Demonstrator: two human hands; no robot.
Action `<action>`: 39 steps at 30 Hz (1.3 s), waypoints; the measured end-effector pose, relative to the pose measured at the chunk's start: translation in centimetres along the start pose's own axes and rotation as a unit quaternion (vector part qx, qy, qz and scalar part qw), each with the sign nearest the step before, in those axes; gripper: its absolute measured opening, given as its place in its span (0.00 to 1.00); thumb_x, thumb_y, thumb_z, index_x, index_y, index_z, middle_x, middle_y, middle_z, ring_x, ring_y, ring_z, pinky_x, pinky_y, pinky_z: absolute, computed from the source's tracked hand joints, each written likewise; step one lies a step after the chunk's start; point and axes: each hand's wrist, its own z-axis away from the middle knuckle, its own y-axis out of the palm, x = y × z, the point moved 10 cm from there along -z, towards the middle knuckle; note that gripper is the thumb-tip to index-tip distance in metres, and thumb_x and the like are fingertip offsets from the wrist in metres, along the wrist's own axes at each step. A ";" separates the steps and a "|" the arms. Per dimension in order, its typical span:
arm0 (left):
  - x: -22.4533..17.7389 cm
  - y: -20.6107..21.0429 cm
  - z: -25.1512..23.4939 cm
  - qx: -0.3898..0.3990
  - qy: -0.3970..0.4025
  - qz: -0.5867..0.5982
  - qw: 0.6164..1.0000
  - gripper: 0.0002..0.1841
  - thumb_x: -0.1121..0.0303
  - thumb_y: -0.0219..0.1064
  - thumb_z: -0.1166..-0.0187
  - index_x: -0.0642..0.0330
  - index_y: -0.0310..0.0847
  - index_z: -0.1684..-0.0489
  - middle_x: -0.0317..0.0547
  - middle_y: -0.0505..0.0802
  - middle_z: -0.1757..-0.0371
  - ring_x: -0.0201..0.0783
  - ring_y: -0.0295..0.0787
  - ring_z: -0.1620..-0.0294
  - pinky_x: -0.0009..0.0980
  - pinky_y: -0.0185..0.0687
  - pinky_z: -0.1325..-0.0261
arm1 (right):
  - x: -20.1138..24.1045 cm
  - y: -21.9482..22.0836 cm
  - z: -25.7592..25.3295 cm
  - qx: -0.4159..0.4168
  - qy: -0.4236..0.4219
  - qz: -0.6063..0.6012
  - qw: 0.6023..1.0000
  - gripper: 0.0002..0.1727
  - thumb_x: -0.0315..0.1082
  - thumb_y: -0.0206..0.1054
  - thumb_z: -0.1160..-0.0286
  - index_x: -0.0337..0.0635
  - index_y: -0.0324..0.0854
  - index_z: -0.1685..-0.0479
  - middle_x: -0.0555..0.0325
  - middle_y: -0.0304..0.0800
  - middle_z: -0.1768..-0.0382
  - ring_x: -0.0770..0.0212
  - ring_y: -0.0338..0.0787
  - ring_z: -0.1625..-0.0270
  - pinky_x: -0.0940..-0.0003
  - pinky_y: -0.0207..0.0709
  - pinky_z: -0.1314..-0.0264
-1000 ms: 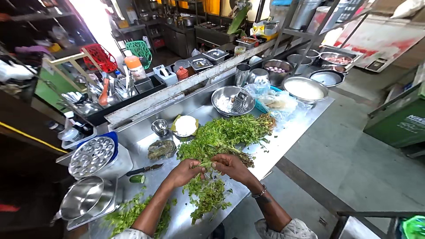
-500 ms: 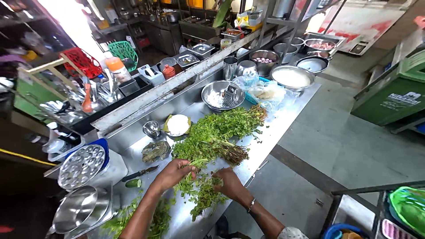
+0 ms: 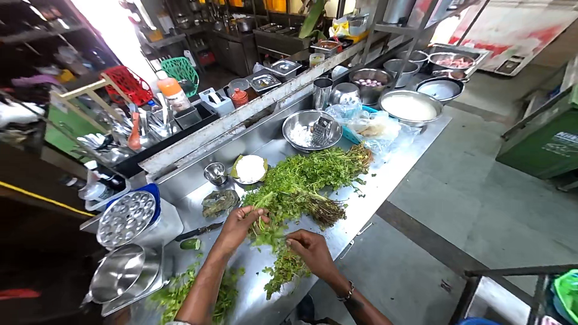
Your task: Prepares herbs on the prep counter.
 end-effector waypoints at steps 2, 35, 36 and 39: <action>0.1 -1.6 0.1 -0.029 0.006 0.056 0.998 0.16 0.66 0.57 0.08 0.68 0.88 0.42 0.59 0.96 0.57 0.49 0.95 0.59 0.40 0.91 0.53 | -2.4 -0.9 0.6 -0.005 0.003 0.029 1.000 0.10 0.37 0.71 0.19 0.42 0.92 0.50 0.61 0.96 0.63 0.67 0.93 0.66 0.68 0.91 0.59; 4.5 -1.8 2.9 -0.142 -0.053 0.420 0.895 0.14 0.66 0.55 0.08 0.62 0.83 0.37 0.57 0.94 0.48 0.45 0.96 0.55 0.35 0.94 0.59 | 3.2 0.2 -0.3 0.024 -0.044 -0.092 0.994 0.13 0.34 0.72 0.20 0.34 0.90 0.45 0.52 0.93 0.54 0.61 0.92 0.62 0.67 0.90 0.59; 4.6 -1.7 2.9 -0.145 -0.055 0.423 0.893 0.14 0.66 0.55 0.08 0.62 0.83 0.37 0.57 0.94 0.48 0.44 0.96 0.55 0.34 0.94 0.61 | 3.3 0.2 -0.3 0.025 -0.033 -0.095 0.995 0.16 0.34 0.72 0.21 0.34 0.88 0.41 0.51 0.95 0.52 0.60 0.93 0.60 0.65 0.90 0.58; 4.8 -1.8 2.9 -0.151 -0.058 0.415 0.895 0.15 0.65 0.55 0.08 0.61 0.83 0.36 0.56 0.95 0.47 0.43 0.96 0.55 0.33 0.93 0.63 | 3.8 0.0 -0.4 0.021 -0.023 -0.118 0.993 0.17 0.34 0.72 0.21 0.34 0.86 0.38 0.49 0.94 0.52 0.58 0.94 0.60 0.64 0.91 0.57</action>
